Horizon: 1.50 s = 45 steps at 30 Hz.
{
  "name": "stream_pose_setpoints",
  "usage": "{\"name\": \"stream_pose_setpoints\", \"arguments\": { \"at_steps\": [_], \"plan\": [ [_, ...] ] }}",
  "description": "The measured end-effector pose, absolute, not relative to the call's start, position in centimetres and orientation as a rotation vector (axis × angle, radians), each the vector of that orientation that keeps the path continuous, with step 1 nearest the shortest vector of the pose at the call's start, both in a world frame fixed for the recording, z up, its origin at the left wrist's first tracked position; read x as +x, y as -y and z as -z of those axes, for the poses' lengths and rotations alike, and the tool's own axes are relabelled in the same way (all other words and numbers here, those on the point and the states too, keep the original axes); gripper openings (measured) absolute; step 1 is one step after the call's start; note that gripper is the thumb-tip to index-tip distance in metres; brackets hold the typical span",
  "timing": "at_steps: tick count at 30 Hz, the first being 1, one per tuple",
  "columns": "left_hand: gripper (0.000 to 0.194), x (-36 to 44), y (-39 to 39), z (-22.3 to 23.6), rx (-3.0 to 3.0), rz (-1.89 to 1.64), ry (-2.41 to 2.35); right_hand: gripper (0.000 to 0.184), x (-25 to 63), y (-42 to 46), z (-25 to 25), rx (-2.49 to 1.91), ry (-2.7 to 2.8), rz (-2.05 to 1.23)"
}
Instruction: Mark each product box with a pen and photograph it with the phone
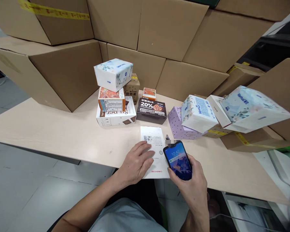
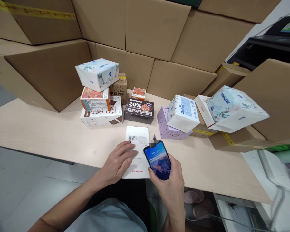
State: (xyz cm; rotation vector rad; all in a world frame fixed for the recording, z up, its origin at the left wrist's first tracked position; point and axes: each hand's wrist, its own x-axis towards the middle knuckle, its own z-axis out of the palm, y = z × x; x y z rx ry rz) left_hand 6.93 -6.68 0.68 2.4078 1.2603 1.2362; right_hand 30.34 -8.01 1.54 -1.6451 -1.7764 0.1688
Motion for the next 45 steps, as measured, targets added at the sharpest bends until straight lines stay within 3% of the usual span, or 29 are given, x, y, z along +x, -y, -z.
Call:
{"name": "stream_pose_setpoints", "arguments": {
  "at_steps": [16, 25, 34, 45],
  "plan": [
    [0.034, 6.9, 6.8, -0.7, 2.383, -1.236, -1.267, 0.067, 31.1, 8.0, -1.5, -1.623, 1.759, -0.128],
    [0.033, 6.9, 6.7, -0.6, 2.375, -1.256, -1.237, 0.083, 35.8, 8.1, -1.3, -1.857, 1.625, 0.004],
    [0.035, 6.9, 6.7, -0.5, 2.385, -1.24, -1.246, 0.065, 33.3, 8.7, -2.0, -1.534, 1.829, 0.04],
    [0.034, 6.9, 6.8, -0.6, 2.375, -1.238, -1.244, 0.069, 33.3, 8.3, -1.8, -1.567, 1.827, 0.078]
  ]
}}
